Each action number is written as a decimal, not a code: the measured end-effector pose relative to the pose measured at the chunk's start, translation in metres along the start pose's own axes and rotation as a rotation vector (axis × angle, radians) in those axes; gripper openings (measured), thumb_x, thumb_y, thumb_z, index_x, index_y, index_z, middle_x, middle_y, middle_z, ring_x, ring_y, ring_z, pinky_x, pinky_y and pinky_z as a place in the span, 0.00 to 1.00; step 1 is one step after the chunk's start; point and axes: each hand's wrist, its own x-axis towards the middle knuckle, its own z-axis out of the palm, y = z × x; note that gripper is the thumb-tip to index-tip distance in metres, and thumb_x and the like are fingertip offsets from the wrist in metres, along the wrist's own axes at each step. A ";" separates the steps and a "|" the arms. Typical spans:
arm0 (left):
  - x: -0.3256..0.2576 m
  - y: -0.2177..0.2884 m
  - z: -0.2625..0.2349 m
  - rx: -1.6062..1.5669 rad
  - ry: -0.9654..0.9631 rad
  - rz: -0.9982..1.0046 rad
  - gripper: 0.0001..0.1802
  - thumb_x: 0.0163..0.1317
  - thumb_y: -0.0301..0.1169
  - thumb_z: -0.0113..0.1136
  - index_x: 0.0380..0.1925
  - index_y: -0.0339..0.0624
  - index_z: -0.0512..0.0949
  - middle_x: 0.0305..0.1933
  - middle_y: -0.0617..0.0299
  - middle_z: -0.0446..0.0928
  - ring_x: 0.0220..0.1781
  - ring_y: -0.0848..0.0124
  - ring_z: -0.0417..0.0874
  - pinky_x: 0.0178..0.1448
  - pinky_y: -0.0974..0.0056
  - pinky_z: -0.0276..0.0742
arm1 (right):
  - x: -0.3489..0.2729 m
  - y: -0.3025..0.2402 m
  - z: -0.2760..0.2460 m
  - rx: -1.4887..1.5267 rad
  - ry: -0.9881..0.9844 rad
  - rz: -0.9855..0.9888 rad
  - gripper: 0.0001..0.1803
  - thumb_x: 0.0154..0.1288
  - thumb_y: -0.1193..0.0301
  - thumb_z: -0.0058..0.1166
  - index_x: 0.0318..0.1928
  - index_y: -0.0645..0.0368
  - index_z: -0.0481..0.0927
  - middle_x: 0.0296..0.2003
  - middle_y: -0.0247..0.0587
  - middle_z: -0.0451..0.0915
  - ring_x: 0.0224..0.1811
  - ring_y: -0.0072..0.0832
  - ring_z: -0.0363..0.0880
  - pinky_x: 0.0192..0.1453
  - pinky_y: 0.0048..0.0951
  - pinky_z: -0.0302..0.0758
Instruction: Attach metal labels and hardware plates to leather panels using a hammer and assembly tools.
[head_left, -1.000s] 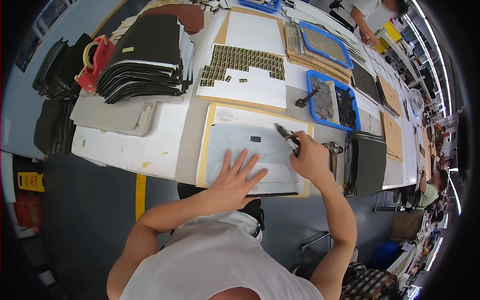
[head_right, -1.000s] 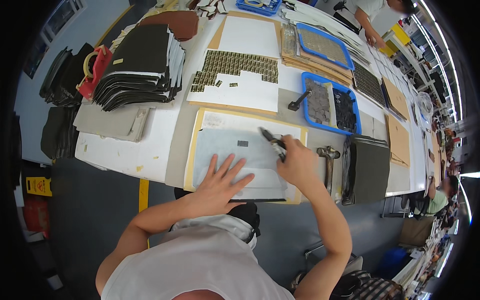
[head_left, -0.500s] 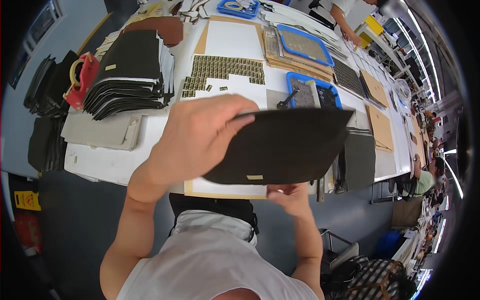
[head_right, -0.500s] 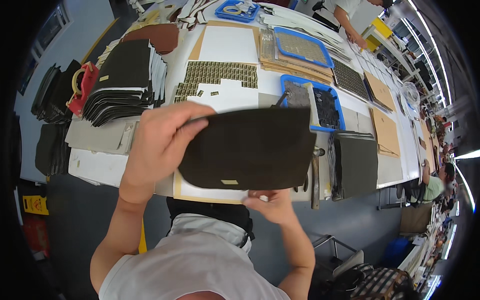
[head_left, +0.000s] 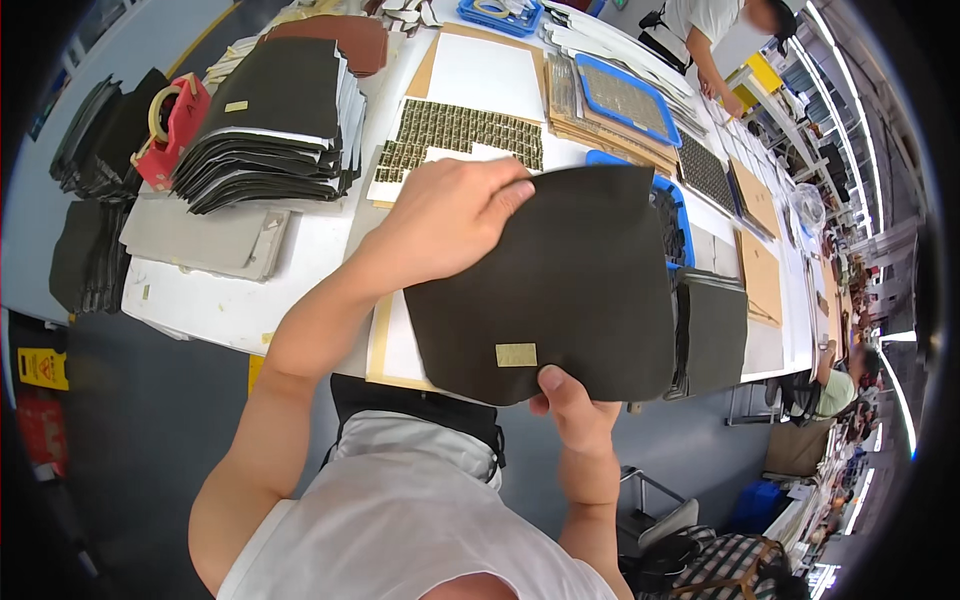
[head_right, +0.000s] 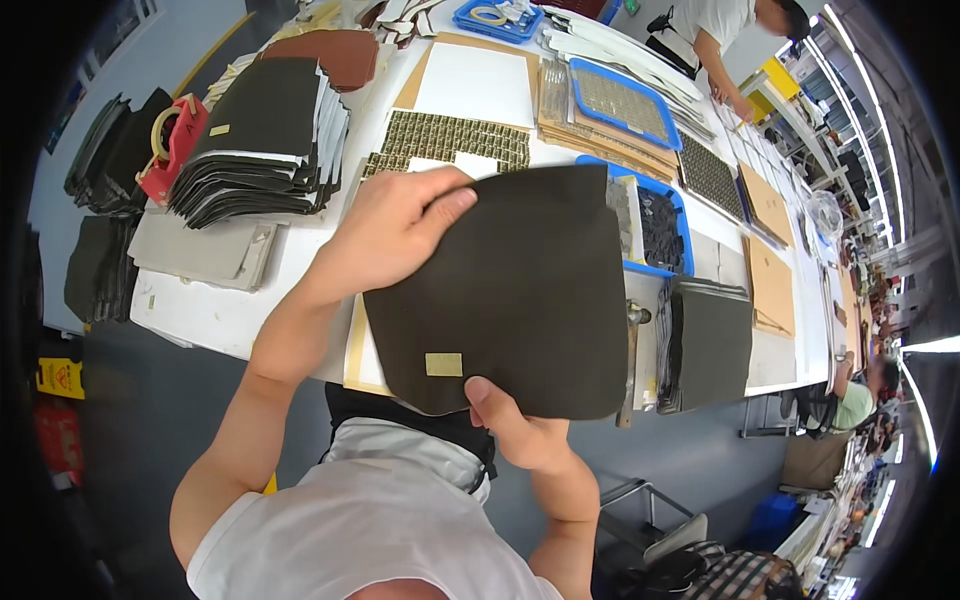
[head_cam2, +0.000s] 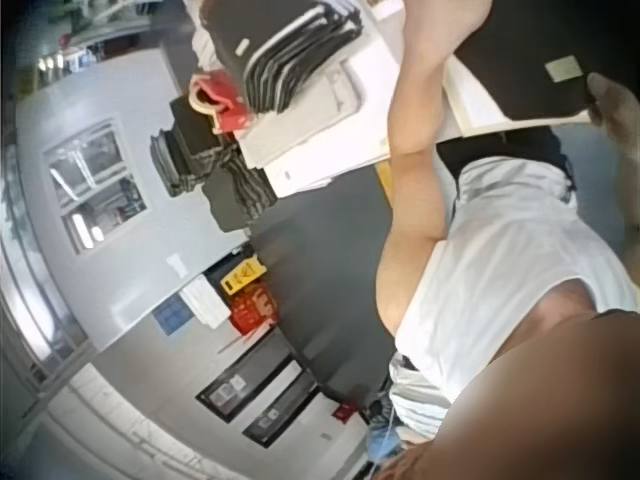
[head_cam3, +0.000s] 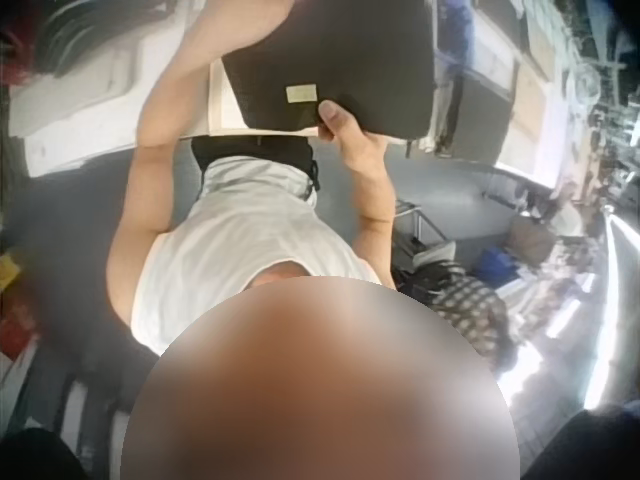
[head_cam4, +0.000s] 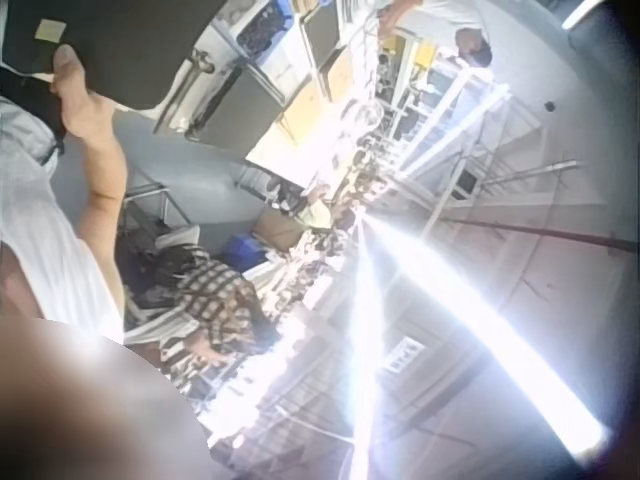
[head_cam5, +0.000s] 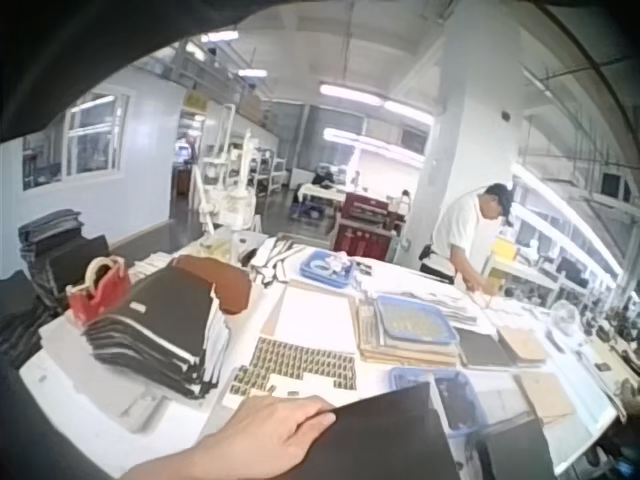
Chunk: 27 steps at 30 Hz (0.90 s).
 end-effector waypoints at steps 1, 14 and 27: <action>0.000 -0.003 0.006 0.005 -0.045 0.026 0.14 0.74 0.39 0.55 0.42 0.41 0.84 0.31 0.46 0.83 0.37 0.44 0.84 0.43 0.47 0.77 | 0.001 -0.002 0.001 0.013 -0.002 -0.032 0.01 0.67 0.80 0.57 0.37 0.66 0.80 0.26 0.38 0.81 0.21 0.21 0.76 0.22 0.23 0.71; 0.005 -0.012 0.024 0.038 -0.461 0.066 0.15 0.74 0.41 0.56 0.46 0.43 0.83 0.34 0.44 0.84 0.41 0.44 0.85 0.49 0.46 0.79 | 0.017 -0.016 0.025 -0.054 0.017 -0.060 0.19 0.66 0.75 0.59 0.56 0.68 0.75 0.34 0.42 0.82 0.21 0.24 0.76 0.25 0.24 0.75; -0.001 -0.009 -0.070 0.210 0.063 0.170 0.10 0.71 0.38 0.59 0.36 0.44 0.81 0.30 0.47 0.84 0.35 0.44 0.85 0.41 0.43 0.79 | 0.028 0.057 -0.054 -0.138 -0.154 0.108 0.18 0.65 0.76 0.60 0.55 0.66 0.80 0.36 0.43 0.83 0.26 0.24 0.78 0.24 0.22 0.73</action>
